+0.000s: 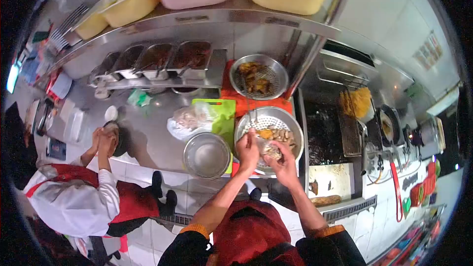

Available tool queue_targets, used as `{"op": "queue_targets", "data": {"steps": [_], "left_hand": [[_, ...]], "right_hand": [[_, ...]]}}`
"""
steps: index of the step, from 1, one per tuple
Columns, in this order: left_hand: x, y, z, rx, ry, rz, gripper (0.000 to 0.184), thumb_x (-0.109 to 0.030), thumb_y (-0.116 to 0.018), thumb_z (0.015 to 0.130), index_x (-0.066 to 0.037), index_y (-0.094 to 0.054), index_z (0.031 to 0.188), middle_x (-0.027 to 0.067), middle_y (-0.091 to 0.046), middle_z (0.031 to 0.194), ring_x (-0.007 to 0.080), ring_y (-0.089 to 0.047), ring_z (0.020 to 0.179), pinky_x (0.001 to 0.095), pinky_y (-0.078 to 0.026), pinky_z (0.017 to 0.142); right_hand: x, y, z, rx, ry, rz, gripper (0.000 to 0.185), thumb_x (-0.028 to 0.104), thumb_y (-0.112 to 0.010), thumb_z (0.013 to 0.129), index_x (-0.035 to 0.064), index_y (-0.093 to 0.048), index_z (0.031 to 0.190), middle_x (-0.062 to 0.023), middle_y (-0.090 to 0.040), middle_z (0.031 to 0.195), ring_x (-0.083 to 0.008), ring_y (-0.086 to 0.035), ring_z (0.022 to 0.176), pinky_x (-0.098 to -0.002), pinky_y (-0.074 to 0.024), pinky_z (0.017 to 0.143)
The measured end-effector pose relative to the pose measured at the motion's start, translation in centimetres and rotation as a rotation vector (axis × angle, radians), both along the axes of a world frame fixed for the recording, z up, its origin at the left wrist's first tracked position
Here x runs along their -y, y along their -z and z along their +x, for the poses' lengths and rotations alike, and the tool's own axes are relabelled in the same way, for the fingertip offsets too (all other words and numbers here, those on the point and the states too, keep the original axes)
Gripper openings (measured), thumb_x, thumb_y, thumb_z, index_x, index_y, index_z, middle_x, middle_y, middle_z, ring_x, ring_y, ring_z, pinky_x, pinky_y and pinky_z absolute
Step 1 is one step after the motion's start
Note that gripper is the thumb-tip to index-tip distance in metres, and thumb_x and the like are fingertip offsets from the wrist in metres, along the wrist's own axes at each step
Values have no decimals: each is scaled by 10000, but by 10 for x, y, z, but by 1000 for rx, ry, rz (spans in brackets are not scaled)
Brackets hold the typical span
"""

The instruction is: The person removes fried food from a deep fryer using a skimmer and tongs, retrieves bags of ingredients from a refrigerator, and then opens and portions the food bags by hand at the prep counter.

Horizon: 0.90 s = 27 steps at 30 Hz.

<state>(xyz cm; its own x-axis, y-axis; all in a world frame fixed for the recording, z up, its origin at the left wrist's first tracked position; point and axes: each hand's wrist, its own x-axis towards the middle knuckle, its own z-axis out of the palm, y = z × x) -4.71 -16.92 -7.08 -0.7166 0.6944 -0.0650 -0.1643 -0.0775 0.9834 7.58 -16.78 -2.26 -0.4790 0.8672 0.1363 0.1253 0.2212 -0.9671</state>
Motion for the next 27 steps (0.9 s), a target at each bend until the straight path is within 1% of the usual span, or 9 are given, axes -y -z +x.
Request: {"op": "queue_targets", "data": {"steps": [5, 8, 11, 13, 17, 23, 25, 26, 27], "left_hand": [[-1, -7, 5, 131, -68, 23, 445, -332, -414, 951, 0, -546, 687, -5, -440, 523, 66, -383, 535, 282, -350, 490], [7, -14, -2, -259, -49, -149, 406, -305, -413, 954, 7, -500, 709, 23, -458, 552, 112, -369, 538, 332, -334, 498], [10, -17, -4, -470, -32, -130, 313, -207, -431, 940, 47, -568, 818, 42, -486, 546, 112, -418, 558, 317, -387, 532], [0, -4, 2, -532, -153, 85, 233, -141, -463, 915, 35, -580, 815, 43, -501, 570, 101, -430, 564, 321, -373, 507], [1, -7, 1, -731, -54, 35, 323, -178, -443, 927, 28, -526, 692, 180, -485, 546, 312, -406, 466, 394, -336, 472], [3, -16, 11, -381, -57, -13, 421, -295, -384, 961, 29, -539, 741, 80, -516, 569, 169, -491, 533, 345, -365, 503], [-1, -24, 18, 27, -69, 93, 444, -337, -360, 967, 35, -560, 831, 45, -579, 707, 107, -524, 656, 294, -413, 567], [4, -24, 16, 140, 59, 67, 433, -383, -387, 949, 7, -574, 955, 50, -616, 887, 133, -569, 751, 277, -455, 649], [6, -34, 16, 140, 63, 67, 433, -383, -387, 949, 7, -574, 955, 50, -616, 887, 133, -569, 751, 277, -455, 649]], "right_hand": [[8, -21, -1, 146, 86, 324, 408, 76, -648, 741, 18, -516, 1122, -178, -495, 995, -316, -501, 961, -387, -412, 856], [5, -34, 5, 526, 51, 447, 415, 175, -665, 759, 25, -525, 1119, -210, -500, 1032, -362, -508, 943, -446, -415, 850], [0, -15, 10, 331, -9, 162, 441, 205, -676, 761, 40, -530, 1142, -223, -508, 1036, -370, -529, 946, -439, -434, 832], [-3, -2, 13, 311, 8, 339, 469, 220, -700, 740, 43, -537, 1142, -247, -516, 1053, -401, -537, 979, -426, -452, 818], [-4, -13, 20, 325, -14, 133, 458, 159, -715, 719, 9, -550, 1119, -215, -538, 996, -338, -535, 981, -374, -447, 830], [1, -14, 20, 219, 15, 120, 434, 127, -699, 740, -4, -551, 1126, -165, -534, 984, -303, -553, 935, -328, -456, 798], [7, -17, 16, 96, 97, -8, 433, 123, -694, 745, -4, -546, 1133, -168, -518, 1023, -299, -549, 944, -337, -456, 811], [8, -17, 16, 145, 96, 101, 407, 155, -672, 769, -3, -549, 1124, -176, -502, 1075, -328, -543, 957, -374, -456, 828], [6, -19, 17, 145, 100, 102, 407, 155, -672, 769, -3, -549, 1124, -176, -502, 1075, -328, -543, 957, -374, -456, 828]]}}
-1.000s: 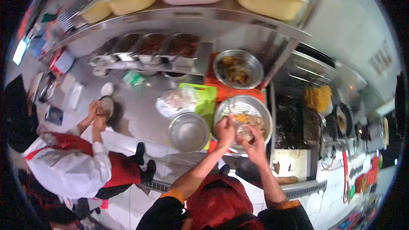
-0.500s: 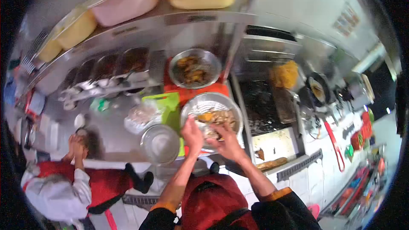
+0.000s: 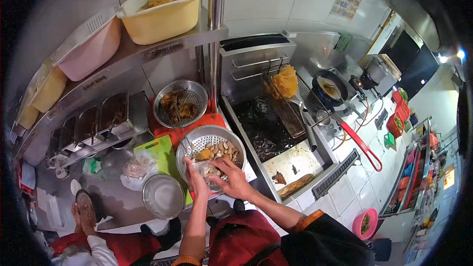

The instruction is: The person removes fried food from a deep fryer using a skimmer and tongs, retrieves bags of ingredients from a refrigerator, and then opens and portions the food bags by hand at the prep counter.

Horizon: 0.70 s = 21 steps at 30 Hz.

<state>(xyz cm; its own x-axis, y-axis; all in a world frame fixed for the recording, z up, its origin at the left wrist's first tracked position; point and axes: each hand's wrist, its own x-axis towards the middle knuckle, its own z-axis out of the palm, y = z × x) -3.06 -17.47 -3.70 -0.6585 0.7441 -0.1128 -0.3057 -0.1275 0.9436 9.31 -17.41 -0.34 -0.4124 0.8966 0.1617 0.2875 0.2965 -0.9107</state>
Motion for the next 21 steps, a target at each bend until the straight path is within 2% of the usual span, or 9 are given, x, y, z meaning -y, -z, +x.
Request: {"op": "queue_targets", "data": {"steps": [2, 4, 6, 8, 10, 13, 14, 20, 21], "left_hand": [[6, -21, 4, 653, 344, -215, 471, -464, -440, 904, -30, -568, 1035, 57, -618, 985, 179, -602, 837, 296, -480, 717], [13, -6, 8, 669, 455, -188, 472, -497, -459, 874, -88, -533, 1097, 49, -597, 1043, 190, -594, 890, 345, -490, 672], [17, 2, 2, 736, 535, -149, 477, -519, -486, 842, -151, -509, 1144, 40, -595, 1056, 209, -583, 947, 430, -497, 572], [22, 2, -11, 807, 592, -150, 436, -494, -496, 843, -163, -522, 1124, 40, -604, 1033, 220, -581, 940, 417, -488, 572], [19, 9, -18, 777, 579, -114, 428, -491, -491, 843, -169, -525, 1123, 40, -603, 1037, 216, -579, 934, 402, -480, 560], [20, 5, -24, 787, 610, -102, 414, -487, -470, 849, -179, -527, 1119, 37, -603, 1034, 209, -580, 910, 375, -467, 542], [19, 3, -28, 815, 613, -120, 409, -487, -453, 854, -184, -528, 1117, 34, -604, 1029, 205, -582, 893, 363, -463, 535], [36, 11, -44, 818, 522, -58, 370, -421, -374, 904, -140, -554, 1064, 33, -621, 964, 221, -582, 869, 385, -457, 564], [44, 25, -57, 888, 562, 23, 363, -403, -396, 907, -130, -553, 1088, 49, -620, 1030, 224, -597, 932, 437, -513, 680]], "right_hand": [[-3, -6, 4, 258, -46, 309, 396, 193, -651, 784, -1, -552, 1115, -192, -499, 1096, -369, -529, 976, -404, -446, 847], [4, -40, 34, 522, 97, 318, 423, 217, -701, 718, 16, -567, 1065, -202, -515, 1089, -367, -529, 963, -408, -442, 821], [-25, -82, 92, 563, 495, 742, 498, 367, -721, 688, 28, -580, 1025, -205, -520, 1068, -349, -543, 834, -433, -438, 725], [-41, -100, 144, 1061, 846, 647, 608, 346, -731, 675, 30, -479, 1129, -223, -547, 1047, -365, -543, 936, -443, -446, 779], [-55, -81, 174, 1180, 793, 311, 544, 238, -683, 721, 41, -429, 1160, -248, -571, 986, -384, -560, 930, -448, -468, 764], [-83, -50, 208, 993, 687, 50, 445, 115, -585, 743, 9, -413, 1139, -272, -584, 905, -411, -577, 871, -462, -482, 716], [-84, -39, 220, 1022, 668, 266, 357, 42, -499, 730, -29, -434, 1073, -275, -591, 801, -438, -584, 775, -487, -476, 691], [-55, -91, 220, 1041, 678, 219, 226, 51, -492, 749, -39, -499, 956, -270, -589, 786, -419, -587, 765, -482, -470, 671], [-26, -118, 205, 1004, 669, 332, 186, 41, -490, 769, -26, -524, 938, -255, -598, 798, -406, -589, 785, -472, -465, 686]]}}
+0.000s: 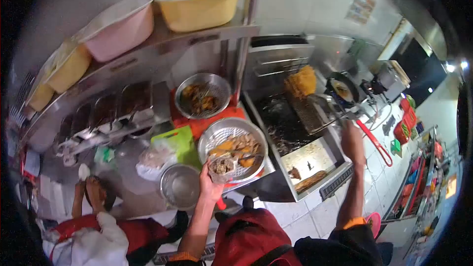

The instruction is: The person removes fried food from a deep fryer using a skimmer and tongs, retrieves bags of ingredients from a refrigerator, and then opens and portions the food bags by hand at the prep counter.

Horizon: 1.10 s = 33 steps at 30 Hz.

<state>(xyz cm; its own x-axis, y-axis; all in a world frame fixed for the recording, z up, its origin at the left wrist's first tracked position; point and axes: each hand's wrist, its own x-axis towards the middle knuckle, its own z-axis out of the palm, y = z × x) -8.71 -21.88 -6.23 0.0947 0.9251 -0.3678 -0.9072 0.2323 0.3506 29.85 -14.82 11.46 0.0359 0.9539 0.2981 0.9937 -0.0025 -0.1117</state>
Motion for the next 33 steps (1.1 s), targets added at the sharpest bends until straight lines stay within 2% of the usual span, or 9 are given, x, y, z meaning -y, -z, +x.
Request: {"op": "queue_targets", "data": {"steps": [5, 11, 15, 20, 23, 26, 29, 31, 33], "left_hand": [[47, 18, -35, 36, -96, 95, 347, -342, -355, 941, -100, -543, 1104, 60, -604, 1075, 228, -577, 986, 404, -470, 841], [54, 22, -49, -139, -155, -46, 352, -341, -386, 948, -58, -537, 1093, 63, -581, 1106, 196, -554, 1024, 369, -428, 927], [62, -4, -46, -207, -289, -117, 333, -322, -405, 948, -48, -545, 1074, 81, -610, 1028, 195, -591, 944, 356, -478, 859], [57, -3, -50, -306, -456, -201, 268, -301, -473, 930, -57, -581, 915, 48, -622, 841, 151, -613, 750, 309, -506, 690], [48, -23, -50, -438, -483, -237, 281, -312, -473, 932, -65, -566, 836, 30, -597, 795, 126, -588, 715, 302, -492, 656], [29, -11, -46, -484, -501, -169, 317, -331, -479, 928, -61, -534, 771, 15, -562, 755, 113, -554, 683, 299, -473, 617], [-2, -29, -26, -517, -456, -59, 321, -323, -482, 927, -36, -544, 795, 31, -561, 766, 122, -551, 701, 299, -469, 631], [-24, -54, 0, -616, -424, 32, 381, -321, -445, 937, 39, -569, 920, 75, -593, 826, 147, -552, 727, 305, -457, 660], [-48, -68, 31, -837, -384, 148, 380, -315, -450, 928, 42, -581, 951, 82, -601, 839, 162, -551, 740, 309, -450, 672]], "right_hand": [[83, -68, -47, -457, 45, -76, 330, 72, -504, 872, -23, -481, 1188, -179, -617, 978, -236, -610, 879, -327, -463, 765], [13, 75, -197, -789, -374, 40, 347, 70, -490, 875, 29, -454, 1219, -221, -594, 1003, -269, -602, 948, -343, -459, 799], [-53, 146, -265, -793, -412, 4, 341, 123, -504, 876, 6, -414, 1183, -268, -579, 840, -413, -582, 774, -431, -441, 644], [-93, 188, -294, -766, -323, -9, 325, 130, -549, 852, 28, -434, 1138, -233, -576, 662, -388, -589, 654, -445, -426, 574], [-97, 204, -280, -652, -378, -54, 346, 140, -586, 822, 22, -462, 1123, -229, -611, 785, -359, -611, 741, -440, -454, 645], [-70, 198, -265, -657, -424, 219, 319, 165, -601, 809, 0, -532, 1074, -222, -617, 898, -343, -602, 852, -432, -456, 749], [-12, 129, -256, -1080, -461, -123, 376, 284, -603, 816, 10, -588, 1073, -184, -599, 1062, -308, -576, 981, -383, -427, 864], [14, 83, -246, -835, -718, 30, 430, 324, -621, 802, 55, -576, 1135, -155, -596, 1047, -303, -524, 1080, -384, -387, 939], [22, 47, -232, -883, -692, -34, 430, 285, -681, 749, 43, -587, 1092, -142, -594, 1053, -263, -546, 1017, -374, -441, 838]]}}
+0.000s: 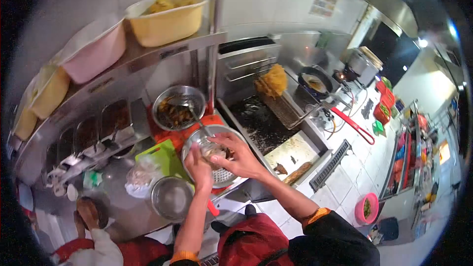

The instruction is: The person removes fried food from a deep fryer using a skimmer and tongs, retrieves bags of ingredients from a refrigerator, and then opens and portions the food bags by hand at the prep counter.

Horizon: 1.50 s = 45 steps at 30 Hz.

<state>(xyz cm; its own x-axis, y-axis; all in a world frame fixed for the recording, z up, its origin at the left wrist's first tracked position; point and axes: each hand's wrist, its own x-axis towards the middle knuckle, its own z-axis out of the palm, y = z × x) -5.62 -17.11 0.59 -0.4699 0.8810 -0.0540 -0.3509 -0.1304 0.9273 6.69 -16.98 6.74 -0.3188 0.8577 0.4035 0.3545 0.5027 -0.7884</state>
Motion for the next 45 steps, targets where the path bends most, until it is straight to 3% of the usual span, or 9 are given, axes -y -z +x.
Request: {"op": "queue_targets", "data": {"steps": [6, 10, 19, 24, 30, 34, 36, 41, 45], "left_hand": [[-86, -52, 95, 38, 362, 122, 335, -309, -521, 913, -3, -595, 798, -17, -513, 701, 58, -412, 643, 238, -366, 564], [-103, -68, 116, 483, 432, 67, 304, -369, -518, 898, -71, -577, 878, 24, -604, 819, 138, -592, 805, 288, -480, 739], [-35, -30, 8, 640, -3, 240, 268, -353, -472, 915, -102, -546, 976, 35, -597, 935, 188, -584, 887, 361, -472, 830], [28, -22, -32, 592, -38, 97, 290, -375, -490, 902, -107, -542, 999, 28, -595, 928, 190, -582, 854, 366, -475, 785], [58, 6, -75, 706, -2, -4, 285, -385, -512, 889, -119, -556, 978, 15, -602, 879, 174, -589, 813, 352, -479, 735], [67, 17, -95, 736, -126, -130, 241, -363, -535, 879, -128, -581, 906, 5, -609, 822, 160, -595, 778, 339, -493, 694], [72, 25, -104, 678, -102, -138, 226, -346, -541, 879, -126, -579, 912, 1, -605, 830, 152, -593, 779, 331, -493, 692], [71, 36, -109, 707, -33, -144, 228, -344, -548, 879, -121, -573, 916, -12, -579, 841, 142, -572, 782, 323, -481, 709], [72, 32, -105, 721, -88, -219, 222, -344, -562, 871, -123, -565, 893, -20, -551, 830, 132, -553, 787, 314, -464, 731]], "right_hand": [[-55, -40, 94, 6, 130, 165, 375, 220, -685, 722, 31, -626, 1041, -159, -633, 971, -288, -587, 871, -358, -455, 796], [-65, -59, 118, 83, 309, 454, 398, 211, -666, 753, 28, -575, 1094, -167, -578, 905, -323, -566, 854, -379, -443, 757], [-37, 147, 52, 685, -41, 259, 219, 229, -578, 772, 62, -589, 913, -103, -565, 950, -273, -502, 966, -410, -392, 831], [-41, 145, 31, 917, -128, 314, 238, 159, -483, 788, 36, -595, 958, -92, -565, 933, -270, -514, 967, -411, -401, 854], [-35, 134, 31, 985, -266, 114, 335, 141, -505, 774, -45, -558, 1047, -228, -591, 943, -329, -607, 869, -412, -482, 785], [-13, 52, 81, 482, -183, -739, 420, 127, -616, 756, -93, -522, 1100, -252, -591, 1034, -293, -596, 945, -361, -453, 829], [-9, 19, 92, 538, -139, -775, 426, 201, -601, 817, -95, -517, 1111, -238, -609, 981, -252, -590, 932, -348, -433, 860], [-19, 50, 106, 268, 45, -1110, 235, 189, -599, 839, -41, -602, 891, -50, -571, 667, -61, -540, 506, -204, -420, 414], [-38, 69, 99, 409, 62, -1068, 232, 190, -609, 832, -27, -637, 756, -14, -539, 532, -66, -490, 451, -205, -383, 407]]}}
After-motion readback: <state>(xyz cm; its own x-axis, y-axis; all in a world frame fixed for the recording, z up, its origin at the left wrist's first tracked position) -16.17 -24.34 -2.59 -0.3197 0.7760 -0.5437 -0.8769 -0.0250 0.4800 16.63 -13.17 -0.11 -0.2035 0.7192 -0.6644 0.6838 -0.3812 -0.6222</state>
